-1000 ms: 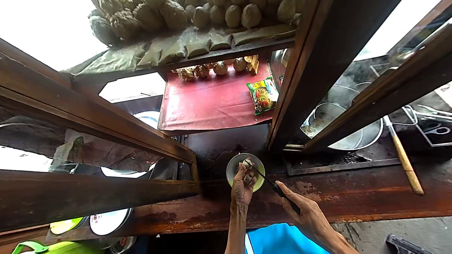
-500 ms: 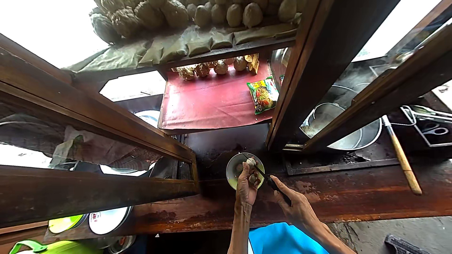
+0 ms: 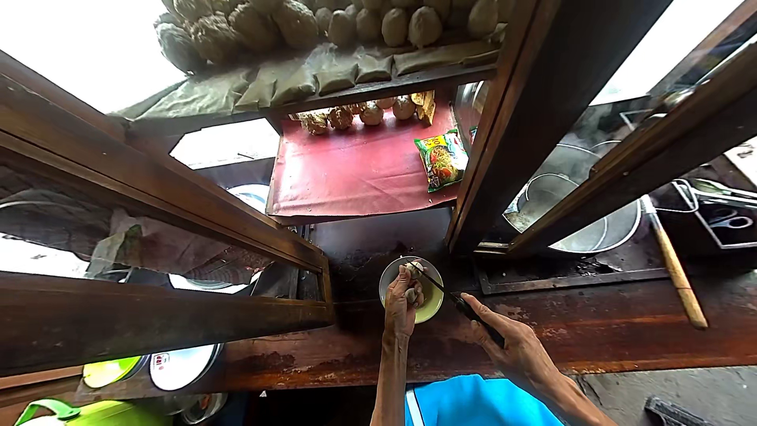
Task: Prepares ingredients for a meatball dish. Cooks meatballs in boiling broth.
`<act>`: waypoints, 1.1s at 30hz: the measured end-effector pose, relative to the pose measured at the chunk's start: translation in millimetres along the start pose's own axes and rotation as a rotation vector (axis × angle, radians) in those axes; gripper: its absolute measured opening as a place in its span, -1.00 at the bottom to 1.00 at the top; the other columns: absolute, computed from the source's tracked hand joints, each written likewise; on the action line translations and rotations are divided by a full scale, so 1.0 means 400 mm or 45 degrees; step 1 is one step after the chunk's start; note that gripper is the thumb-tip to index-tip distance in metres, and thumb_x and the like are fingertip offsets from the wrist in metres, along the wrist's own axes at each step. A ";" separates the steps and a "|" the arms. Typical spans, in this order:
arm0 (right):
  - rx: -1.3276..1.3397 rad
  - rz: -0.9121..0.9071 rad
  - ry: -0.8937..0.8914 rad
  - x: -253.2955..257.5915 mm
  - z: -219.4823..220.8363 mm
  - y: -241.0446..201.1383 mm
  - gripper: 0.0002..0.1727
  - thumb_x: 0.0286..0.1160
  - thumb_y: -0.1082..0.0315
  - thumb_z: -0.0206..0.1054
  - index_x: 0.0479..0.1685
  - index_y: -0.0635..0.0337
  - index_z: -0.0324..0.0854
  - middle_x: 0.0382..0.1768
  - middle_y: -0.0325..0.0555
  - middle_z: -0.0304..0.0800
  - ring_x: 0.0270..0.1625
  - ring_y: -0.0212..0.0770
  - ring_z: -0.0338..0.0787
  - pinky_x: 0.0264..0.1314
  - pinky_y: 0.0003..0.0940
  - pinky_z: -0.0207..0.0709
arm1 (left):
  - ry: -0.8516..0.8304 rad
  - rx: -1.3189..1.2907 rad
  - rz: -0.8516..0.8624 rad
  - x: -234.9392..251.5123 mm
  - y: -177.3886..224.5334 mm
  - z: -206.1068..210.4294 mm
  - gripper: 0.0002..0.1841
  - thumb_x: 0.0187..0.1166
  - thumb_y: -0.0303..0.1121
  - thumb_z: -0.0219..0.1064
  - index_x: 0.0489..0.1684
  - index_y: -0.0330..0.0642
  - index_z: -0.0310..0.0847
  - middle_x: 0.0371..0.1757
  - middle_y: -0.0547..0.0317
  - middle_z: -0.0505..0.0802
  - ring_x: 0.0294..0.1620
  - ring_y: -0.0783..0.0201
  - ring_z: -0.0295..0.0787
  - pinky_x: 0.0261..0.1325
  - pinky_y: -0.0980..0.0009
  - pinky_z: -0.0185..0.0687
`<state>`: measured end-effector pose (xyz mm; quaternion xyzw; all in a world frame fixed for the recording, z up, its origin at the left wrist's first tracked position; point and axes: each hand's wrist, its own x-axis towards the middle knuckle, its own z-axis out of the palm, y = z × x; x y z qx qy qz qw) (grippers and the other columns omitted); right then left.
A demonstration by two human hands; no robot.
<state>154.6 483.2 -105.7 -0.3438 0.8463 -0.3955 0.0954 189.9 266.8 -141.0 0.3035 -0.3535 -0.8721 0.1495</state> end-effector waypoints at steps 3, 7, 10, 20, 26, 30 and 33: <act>-0.013 -0.013 0.004 -0.002 0.003 0.006 -0.47 0.65 0.18 0.15 0.62 -0.09 0.59 -0.26 -0.13 0.90 -0.39 -0.26 0.80 -0.29 -0.31 0.69 | 0.002 0.095 0.030 -0.001 0.003 -0.001 -0.57 0.92 -0.27 -0.11 0.22 -0.38 0.66 -0.28 0.11 0.82 -0.73 0.57 0.41 -0.69 0.69 0.33; 0.006 -0.005 0.015 -0.002 0.030 0.021 -0.46 0.65 0.19 0.15 0.62 -0.08 0.58 -0.31 -0.12 0.88 -0.42 -0.27 0.77 -0.31 -0.31 0.68 | -0.001 0.188 0.036 -0.005 -0.005 0.003 -0.61 0.89 -0.31 -0.03 0.19 -0.39 0.69 -0.31 0.11 0.82 -0.72 0.58 0.41 -0.68 0.69 0.32; 0.019 0.007 0.015 0.004 0.048 0.027 -0.46 0.65 0.19 0.15 0.62 -0.06 0.58 -0.32 -0.12 0.88 -0.42 -0.26 0.77 -0.30 -0.30 0.68 | 0.014 0.205 0.024 -0.006 -0.015 0.007 -0.62 0.89 -0.31 -0.02 0.20 -0.38 0.68 -0.25 0.10 0.83 -0.71 0.58 0.42 -0.67 0.69 0.33; 0.127 0.107 -0.072 0.020 0.086 0.035 -0.45 0.66 0.25 0.15 0.66 0.02 0.53 -0.12 -0.04 0.93 -0.30 -0.23 0.84 -0.14 -0.25 0.72 | 0.099 0.218 -0.035 0.003 -0.035 0.000 -0.62 0.89 -0.30 -0.01 0.20 -0.37 0.71 -0.23 0.09 0.85 -0.68 0.56 0.45 -0.64 0.68 0.34; 0.141 0.239 -0.213 -0.028 0.052 0.048 -0.45 0.68 0.17 0.13 0.67 -0.10 0.53 -0.10 -0.07 0.94 -0.27 -0.23 0.85 -0.13 -0.16 0.72 | 0.297 0.244 0.020 0.038 -0.026 -0.017 -0.69 0.85 -0.35 0.09 -0.02 -0.40 0.72 -0.42 0.16 0.79 -0.77 0.57 0.32 -0.74 0.68 0.20; 0.305 0.433 -0.178 -0.073 -0.009 0.066 -0.45 0.67 0.19 0.14 0.65 -0.02 0.53 -0.09 -0.12 0.91 -0.35 -0.41 0.76 -0.20 -0.35 0.68 | 0.279 1.161 0.129 0.062 -0.007 -0.068 -0.65 0.79 -0.19 0.22 -0.27 -0.24 0.80 -0.49 0.24 0.74 -0.51 0.44 0.58 -0.34 0.43 0.50; 0.361 0.485 -0.044 -0.072 -0.036 0.069 -0.45 0.67 0.20 0.14 0.64 0.04 0.52 -0.23 -0.23 0.86 -0.45 -0.54 0.66 -0.32 -0.55 0.60 | 0.262 1.512 0.034 0.056 0.022 -0.074 -0.53 0.83 -0.09 0.11 0.24 -0.37 0.71 0.06 -0.25 0.85 0.16 -0.07 0.79 0.34 -0.12 0.55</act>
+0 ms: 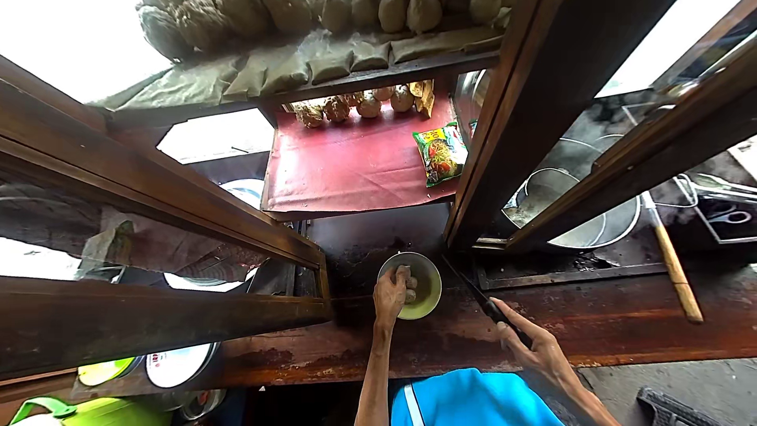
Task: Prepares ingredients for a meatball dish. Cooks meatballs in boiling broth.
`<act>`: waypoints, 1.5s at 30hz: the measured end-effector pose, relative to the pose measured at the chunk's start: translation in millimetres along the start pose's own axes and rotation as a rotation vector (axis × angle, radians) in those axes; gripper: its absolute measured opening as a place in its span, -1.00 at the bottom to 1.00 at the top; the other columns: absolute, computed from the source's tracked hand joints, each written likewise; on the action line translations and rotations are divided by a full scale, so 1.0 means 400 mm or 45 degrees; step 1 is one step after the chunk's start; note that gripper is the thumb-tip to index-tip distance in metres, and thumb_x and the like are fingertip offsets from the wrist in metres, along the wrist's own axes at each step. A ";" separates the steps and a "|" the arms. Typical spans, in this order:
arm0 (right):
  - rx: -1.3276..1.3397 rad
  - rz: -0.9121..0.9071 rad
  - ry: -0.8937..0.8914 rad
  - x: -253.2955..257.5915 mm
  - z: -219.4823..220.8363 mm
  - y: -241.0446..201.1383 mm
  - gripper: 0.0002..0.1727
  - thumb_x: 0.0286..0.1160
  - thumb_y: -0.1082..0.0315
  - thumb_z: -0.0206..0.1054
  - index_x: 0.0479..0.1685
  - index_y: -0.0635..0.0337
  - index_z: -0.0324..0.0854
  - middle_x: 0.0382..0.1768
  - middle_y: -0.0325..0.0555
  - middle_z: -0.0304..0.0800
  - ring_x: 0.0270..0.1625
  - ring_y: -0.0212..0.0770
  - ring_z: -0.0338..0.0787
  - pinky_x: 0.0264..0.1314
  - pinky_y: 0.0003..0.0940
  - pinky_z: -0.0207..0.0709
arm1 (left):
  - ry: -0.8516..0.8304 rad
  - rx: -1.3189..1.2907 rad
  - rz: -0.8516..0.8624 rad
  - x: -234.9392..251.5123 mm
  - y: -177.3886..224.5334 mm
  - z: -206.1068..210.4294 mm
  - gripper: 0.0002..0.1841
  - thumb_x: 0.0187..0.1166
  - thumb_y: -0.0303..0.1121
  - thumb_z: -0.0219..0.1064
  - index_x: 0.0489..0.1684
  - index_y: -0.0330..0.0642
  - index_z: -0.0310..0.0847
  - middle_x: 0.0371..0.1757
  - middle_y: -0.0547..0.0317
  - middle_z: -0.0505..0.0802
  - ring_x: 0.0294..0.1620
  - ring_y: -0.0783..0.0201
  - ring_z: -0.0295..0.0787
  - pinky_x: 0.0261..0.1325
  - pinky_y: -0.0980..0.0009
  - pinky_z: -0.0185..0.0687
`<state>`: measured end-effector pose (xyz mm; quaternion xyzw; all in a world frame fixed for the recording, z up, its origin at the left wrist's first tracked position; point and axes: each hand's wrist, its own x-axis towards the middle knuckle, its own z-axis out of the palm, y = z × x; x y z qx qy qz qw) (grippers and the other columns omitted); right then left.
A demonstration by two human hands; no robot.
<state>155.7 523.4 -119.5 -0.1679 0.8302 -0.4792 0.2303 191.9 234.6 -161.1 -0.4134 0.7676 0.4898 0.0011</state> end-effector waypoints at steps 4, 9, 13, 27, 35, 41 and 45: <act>0.065 -0.028 0.023 0.007 0.008 -0.019 -0.46 0.67 0.20 0.13 0.64 0.06 0.52 -0.20 -0.29 0.85 -0.45 -0.61 0.63 -0.32 -0.64 0.57 | -0.058 -0.845 -0.113 -0.019 0.015 -0.037 -0.72 0.74 -0.48 -0.01 0.25 -0.42 0.46 -0.08 0.04 0.70 -0.23 0.36 0.64 -0.11 0.46 0.60; 0.034 -0.176 -0.066 0.009 0.050 -0.060 -0.47 0.68 0.21 0.16 0.64 0.01 0.54 -0.04 -0.22 0.91 -0.37 -0.59 0.70 -0.23 -0.60 0.62 | -0.261 -1.631 -0.207 -0.050 0.020 -0.050 -0.70 0.75 -0.62 -0.14 0.26 -0.45 0.44 0.01 -0.01 0.82 -0.02 0.24 0.86 0.23 0.38 0.77; -0.135 -0.328 -0.065 0.008 0.075 -0.071 -0.47 0.68 0.19 0.17 0.65 -0.07 0.55 -0.02 -0.18 0.93 -0.27 -0.47 0.80 -0.15 -0.47 0.69 | -0.432 -1.760 -0.035 -0.061 -0.001 -0.023 -0.56 0.91 -0.38 -0.29 0.39 -0.44 0.45 0.28 -0.19 0.83 0.29 0.03 0.84 0.45 0.23 0.68; -0.308 -0.488 0.091 0.026 0.130 -0.041 -0.47 0.65 0.22 0.19 0.62 -0.03 0.58 -0.28 -0.10 0.88 -0.41 -0.25 0.78 -0.34 -0.31 0.69 | -0.550 -1.944 -0.075 -0.086 0.028 0.044 -0.50 0.93 -0.20 -0.30 0.19 -0.29 0.60 0.16 -0.16 0.89 0.27 -0.05 0.86 0.43 0.12 0.69; -0.276 -0.458 0.087 0.048 0.160 -0.036 -0.47 0.66 0.24 0.18 0.63 0.00 0.57 -0.20 -0.09 0.91 -0.34 -0.25 0.83 -0.23 -0.31 0.72 | -0.457 -1.939 -0.173 -0.084 0.034 0.071 -0.49 0.93 -0.13 -0.26 0.37 -0.26 0.55 0.07 -0.01 0.86 0.10 0.07 0.87 0.32 0.13 0.74; -0.124 -0.305 -0.044 0.051 0.131 -0.060 -0.46 0.69 0.21 0.15 0.66 -0.01 0.53 0.00 -0.12 0.93 -0.21 -0.39 0.84 -0.08 -0.37 0.72 | -0.243 -1.773 0.106 -0.086 0.029 0.082 -0.60 0.82 -0.48 -0.17 0.44 -0.42 0.47 0.23 0.01 0.80 0.09 0.30 0.80 0.28 0.42 0.69; -0.091 -0.258 -0.089 0.036 0.100 -0.084 -0.46 0.71 0.17 0.13 0.67 -0.03 0.51 0.04 -0.18 0.92 -0.21 -0.49 0.81 -0.09 -0.47 0.69 | -0.057 -1.691 0.146 -0.088 0.046 0.080 -0.67 0.82 -0.52 -0.09 0.23 -0.45 0.60 0.05 0.03 0.87 -0.03 0.34 0.85 0.15 0.46 0.75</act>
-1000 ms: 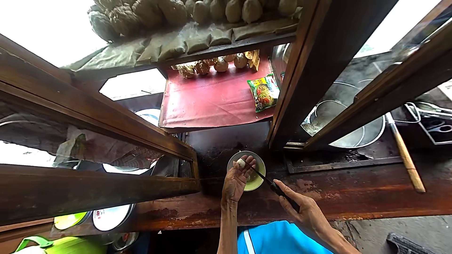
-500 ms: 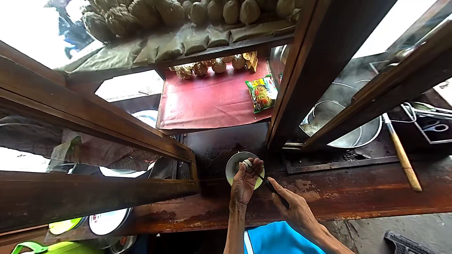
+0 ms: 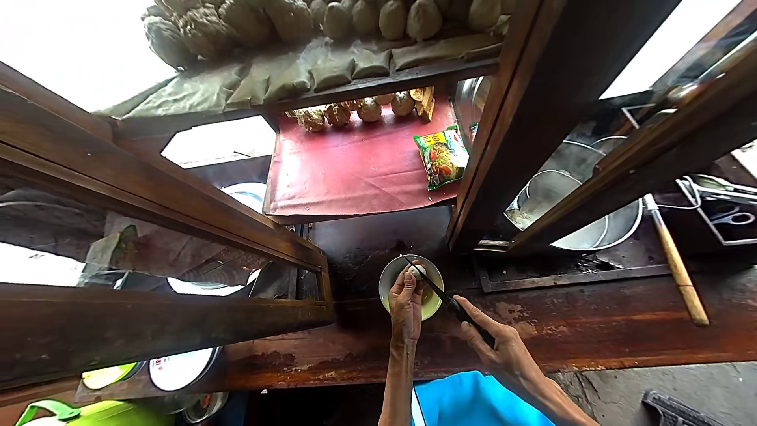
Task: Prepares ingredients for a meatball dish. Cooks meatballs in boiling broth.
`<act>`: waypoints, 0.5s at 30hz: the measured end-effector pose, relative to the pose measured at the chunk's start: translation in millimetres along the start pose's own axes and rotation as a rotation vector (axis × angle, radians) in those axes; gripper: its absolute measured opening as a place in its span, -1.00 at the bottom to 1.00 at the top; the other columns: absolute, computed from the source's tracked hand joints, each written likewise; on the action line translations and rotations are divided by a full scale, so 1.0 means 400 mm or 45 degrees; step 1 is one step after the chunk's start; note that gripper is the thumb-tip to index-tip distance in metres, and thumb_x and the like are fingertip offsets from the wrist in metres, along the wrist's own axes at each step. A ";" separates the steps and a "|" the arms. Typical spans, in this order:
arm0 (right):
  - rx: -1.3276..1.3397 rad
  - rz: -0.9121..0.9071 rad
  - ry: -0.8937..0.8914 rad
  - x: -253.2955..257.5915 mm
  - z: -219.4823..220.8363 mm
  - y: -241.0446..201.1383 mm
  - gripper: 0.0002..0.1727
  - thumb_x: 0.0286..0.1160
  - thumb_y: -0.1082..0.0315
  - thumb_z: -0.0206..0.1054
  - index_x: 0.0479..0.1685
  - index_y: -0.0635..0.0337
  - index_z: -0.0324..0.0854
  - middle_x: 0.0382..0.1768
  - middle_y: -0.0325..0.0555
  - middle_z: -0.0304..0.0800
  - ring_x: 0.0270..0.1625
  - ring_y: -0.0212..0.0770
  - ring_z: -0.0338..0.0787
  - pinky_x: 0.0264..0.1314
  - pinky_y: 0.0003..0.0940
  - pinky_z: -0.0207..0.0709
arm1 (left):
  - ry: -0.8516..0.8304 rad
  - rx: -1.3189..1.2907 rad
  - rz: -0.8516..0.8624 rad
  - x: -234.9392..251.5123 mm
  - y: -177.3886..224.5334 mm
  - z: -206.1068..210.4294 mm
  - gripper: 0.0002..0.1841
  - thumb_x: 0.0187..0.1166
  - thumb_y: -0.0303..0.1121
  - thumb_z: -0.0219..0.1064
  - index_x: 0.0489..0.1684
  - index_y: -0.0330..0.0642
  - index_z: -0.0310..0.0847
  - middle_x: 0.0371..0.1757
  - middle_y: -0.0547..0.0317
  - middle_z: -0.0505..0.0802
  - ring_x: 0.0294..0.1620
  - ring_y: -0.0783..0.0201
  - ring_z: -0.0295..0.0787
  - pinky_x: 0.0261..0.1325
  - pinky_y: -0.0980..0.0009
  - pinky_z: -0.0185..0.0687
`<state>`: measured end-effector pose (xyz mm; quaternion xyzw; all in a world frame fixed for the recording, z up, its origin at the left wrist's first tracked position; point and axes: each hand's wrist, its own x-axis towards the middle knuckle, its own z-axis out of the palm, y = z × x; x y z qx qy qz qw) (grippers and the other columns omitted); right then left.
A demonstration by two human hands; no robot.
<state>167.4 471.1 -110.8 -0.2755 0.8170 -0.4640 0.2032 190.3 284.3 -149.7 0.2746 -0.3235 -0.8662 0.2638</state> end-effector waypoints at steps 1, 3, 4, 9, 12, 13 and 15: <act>-0.018 -0.019 0.023 -0.004 -0.009 -0.008 -0.46 0.70 0.18 0.14 0.67 -0.03 0.52 0.02 -0.18 0.93 -0.23 -0.49 0.81 -0.10 -0.48 0.69 | 0.033 0.021 0.013 0.003 0.005 0.003 -0.67 0.84 -0.48 -0.10 0.19 -0.44 0.60 -0.01 0.04 0.87 -0.09 0.35 0.85 0.10 0.46 0.77; -0.085 -0.101 0.078 -0.011 -0.024 -0.011 -0.46 0.70 0.17 0.16 0.66 -0.04 0.53 -0.03 -0.17 0.93 -0.25 -0.47 0.81 -0.12 -0.46 0.70 | 0.064 0.071 0.015 0.015 0.016 -0.001 -0.67 0.88 -0.42 -0.14 0.14 -0.39 0.56 -0.10 0.05 0.87 -0.17 0.32 0.87 0.02 0.44 0.81; -0.122 -0.142 0.103 -0.012 -0.028 -0.009 -0.47 0.69 0.17 0.17 0.64 -0.04 0.55 -0.08 -0.17 0.93 -0.28 -0.45 0.81 -0.15 -0.45 0.70 | 0.069 0.098 0.010 0.019 0.022 -0.005 -0.66 0.89 -0.40 -0.15 0.10 -0.38 0.56 -0.14 0.04 0.88 -0.22 0.31 0.88 -0.03 0.44 0.82; -0.232 -0.221 0.110 -0.010 -0.035 0.003 -0.47 0.65 0.17 0.17 0.62 -0.09 0.58 -0.21 -0.17 0.91 -0.36 -0.37 0.79 -0.25 -0.43 0.68 | 0.042 0.169 -0.050 0.017 0.043 0.005 -0.60 0.92 -0.36 -0.14 0.09 -0.44 0.64 -0.21 0.02 0.90 -0.28 0.32 0.88 -0.08 0.45 0.83; -0.272 -0.232 0.129 -0.011 -0.026 0.015 -0.47 0.66 0.17 0.17 0.62 -0.09 0.59 -0.27 -0.15 0.89 -0.41 -0.32 0.77 -0.32 -0.40 0.66 | 0.031 0.182 -0.046 0.011 0.038 0.005 -0.60 0.91 -0.38 -0.12 0.06 -0.46 0.67 -0.23 0.01 0.91 -0.29 0.31 0.88 -0.08 0.44 0.83; -0.281 -0.228 0.135 -0.012 -0.021 0.019 -0.47 0.65 0.18 0.17 0.62 -0.09 0.59 -0.28 -0.14 0.88 -0.41 -0.32 0.77 -0.33 -0.38 0.67 | 0.028 0.187 -0.039 0.010 0.034 0.004 -0.61 0.90 -0.40 -0.11 0.02 -0.45 0.68 -0.24 0.01 0.91 -0.29 0.31 0.88 -0.07 0.43 0.83; -0.283 -0.223 0.141 -0.011 -0.008 0.031 -0.47 0.65 0.18 0.17 0.62 -0.08 0.59 -0.28 -0.14 0.88 -0.42 -0.31 0.76 -0.33 -0.37 0.66 | 0.032 0.199 -0.025 0.006 0.023 0.000 -0.64 0.87 -0.45 -0.06 -0.04 -0.45 0.71 -0.25 0.02 0.91 -0.28 0.30 0.89 -0.06 0.43 0.84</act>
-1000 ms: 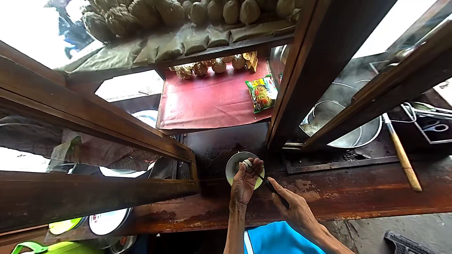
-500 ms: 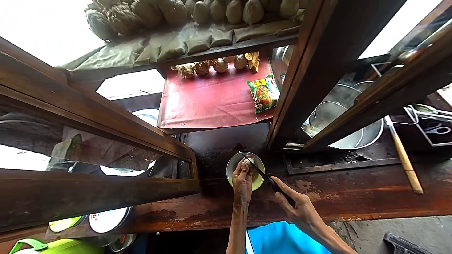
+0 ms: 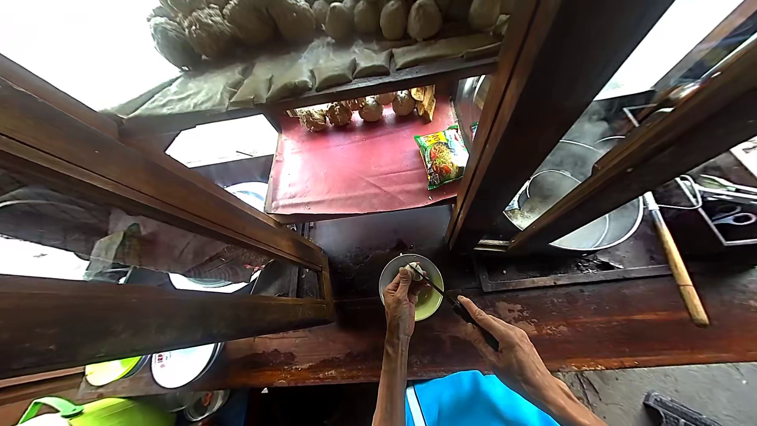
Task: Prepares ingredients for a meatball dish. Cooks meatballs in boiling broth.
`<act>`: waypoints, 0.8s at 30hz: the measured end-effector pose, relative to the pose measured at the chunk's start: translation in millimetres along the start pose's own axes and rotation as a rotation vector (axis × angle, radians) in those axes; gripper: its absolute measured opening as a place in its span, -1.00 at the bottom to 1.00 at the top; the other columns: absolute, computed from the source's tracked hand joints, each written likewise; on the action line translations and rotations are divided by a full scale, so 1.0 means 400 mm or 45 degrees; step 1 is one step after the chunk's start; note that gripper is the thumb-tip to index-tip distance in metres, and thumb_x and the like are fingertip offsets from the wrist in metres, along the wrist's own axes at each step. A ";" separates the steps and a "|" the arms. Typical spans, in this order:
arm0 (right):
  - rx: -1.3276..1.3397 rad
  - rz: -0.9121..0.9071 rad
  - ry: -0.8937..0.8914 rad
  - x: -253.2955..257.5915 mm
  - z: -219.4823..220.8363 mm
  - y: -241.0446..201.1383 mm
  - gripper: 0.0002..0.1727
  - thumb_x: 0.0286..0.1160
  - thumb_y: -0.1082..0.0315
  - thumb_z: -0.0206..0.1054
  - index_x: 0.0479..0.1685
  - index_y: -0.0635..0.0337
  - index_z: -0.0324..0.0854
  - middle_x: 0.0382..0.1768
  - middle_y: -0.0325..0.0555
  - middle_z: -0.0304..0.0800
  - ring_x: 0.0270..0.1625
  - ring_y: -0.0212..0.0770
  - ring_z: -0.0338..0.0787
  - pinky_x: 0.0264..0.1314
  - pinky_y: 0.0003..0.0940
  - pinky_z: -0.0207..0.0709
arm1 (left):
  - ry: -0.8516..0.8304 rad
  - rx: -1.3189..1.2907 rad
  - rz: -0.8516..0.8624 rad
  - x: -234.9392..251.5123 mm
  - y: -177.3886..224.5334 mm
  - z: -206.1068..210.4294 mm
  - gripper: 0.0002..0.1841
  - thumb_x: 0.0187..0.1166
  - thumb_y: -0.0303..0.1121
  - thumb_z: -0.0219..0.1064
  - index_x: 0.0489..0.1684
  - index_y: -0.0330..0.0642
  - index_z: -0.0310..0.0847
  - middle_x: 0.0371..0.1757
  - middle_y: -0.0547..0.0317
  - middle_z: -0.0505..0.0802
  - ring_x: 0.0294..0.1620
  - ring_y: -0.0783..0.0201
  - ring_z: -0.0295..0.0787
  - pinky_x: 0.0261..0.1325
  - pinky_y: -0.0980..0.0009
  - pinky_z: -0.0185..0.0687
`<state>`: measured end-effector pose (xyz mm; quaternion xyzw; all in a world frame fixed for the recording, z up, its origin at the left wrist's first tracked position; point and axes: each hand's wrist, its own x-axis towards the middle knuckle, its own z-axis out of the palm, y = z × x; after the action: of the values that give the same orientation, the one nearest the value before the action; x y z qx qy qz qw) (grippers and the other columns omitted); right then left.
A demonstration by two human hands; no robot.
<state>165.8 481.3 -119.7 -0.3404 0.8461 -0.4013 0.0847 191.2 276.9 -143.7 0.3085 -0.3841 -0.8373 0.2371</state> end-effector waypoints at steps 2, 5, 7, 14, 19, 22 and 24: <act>0.014 0.004 -0.006 0.002 0.016 0.010 -0.47 0.65 0.19 0.16 0.62 -0.06 0.59 -0.28 -0.14 0.89 -0.42 -0.30 0.77 -0.31 -0.37 0.67 | -0.003 0.022 -0.004 -0.003 -0.007 -0.001 -0.65 0.85 -0.46 -0.04 -0.04 -0.46 0.72 -0.25 0.02 0.91 -0.27 0.29 0.89 -0.03 0.42 0.83; 0.040 0.022 -0.024 0.008 0.034 0.014 -0.46 0.65 0.20 0.17 0.63 -0.05 0.58 -0.29 -0.12 0.88 -0.41 -0.26 0.78 -0.28 -0.32 0.69 | 0.013 0.027 -0.030 -0.007 -0.017 0.000 -0.66 0.85 -0.47 -0.02 -0.03 -0.47 0.72 -0.24 0.00 0.91 -0.25 0.28 0.89 -0.01 0.40 0.83; 0.058 0.033 -0.033 0.015 0.045 0.013 -0.46 0.64 0.22 0.17 0.63 -0.02 0.57 -0.24 -0.08 0.91 -0.37 -0.22 0.82 -0.23 -0.28 0.72 | 0.041 -0.005 -0.057 -0.009 -0.020 0.001 -0.66 0.85 -0.47 -0.02 -0.03 -0.48 0.71 -0.24 -0.02 0.91 -0.23 0.25 0.89 0.00 0.39 0.83; 0.223 0.190 -0.034 0.009 0.019 0.011 -0.45 0.63 0.23 0.16 0.63 0.01 0.56 -0.08 -0.09 0.94 -0.32 -0.36 0.82 -0.21 -0.32 0.71 | 0.112 0.553 0.104 0.014 -0.037 -0.025 -0.74 0.79 -0.45 0.14 -0.04 -0.47 0.72 -0.25 0.03 0.87 -0.25 0.31 0.85 0.00 0.37 0.81; 0.275 0.349 -0.047 -0.016 -0.028 0.046 -0.46 0.67 0.34 0.21 0.65 0.23 0.49 -0.01 0.14 0.92 -0.23 -0.09 0.90 -0.04 -0.05 0.76 | -0.036 1.809 0.599 0.045 -0.074 -0.068 -0.67 0.55 -0.23 0.44 0.10 -0.28 0.85 0.13 -0.19 0.88 0.24 -0.24 0.77 0.34 -0.13 0.63; 0.276 0.393 -0.043 -0.033 -0.050 0.061 -0.46 0.71 0.30 0.19 0.65 0.29 0.46 0.07 0.23 0.88 -0.12 0.01 0.91 0.09 0.03 0.73 | 0.049 1.743 1.107 0.029 0.041 0.000 -0.72 0.53 -0.21 0.39 -0.12 -0.22 0.91 -0.07 0.02 0.95 -0.02 -0.02 0.87 0.09 0.08 0.77; 0.268 0.418 -0.048 -0.041 -0.057 0.068 -0.44 0.75 0.24 0.16 0.69 0.24 0.43 0.22 0.25 0.83 0.08 0.06 0.90 0.25 0.08 0.67 | 0.093 1.540 1.481 -0.004 0.221 0.111 -0.74 0.59 -0.26 0.32 -0.19 -0.29 0.85 -0.24 0.06 0.90 -0.18 0.21 0.83 -0.01 0.32 0.75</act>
<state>154.7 518.1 -126.9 -0.1947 0.8418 -0.4620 0.1998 175.5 247.6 -50.5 0.1622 -0.8566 -0.2208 0.4372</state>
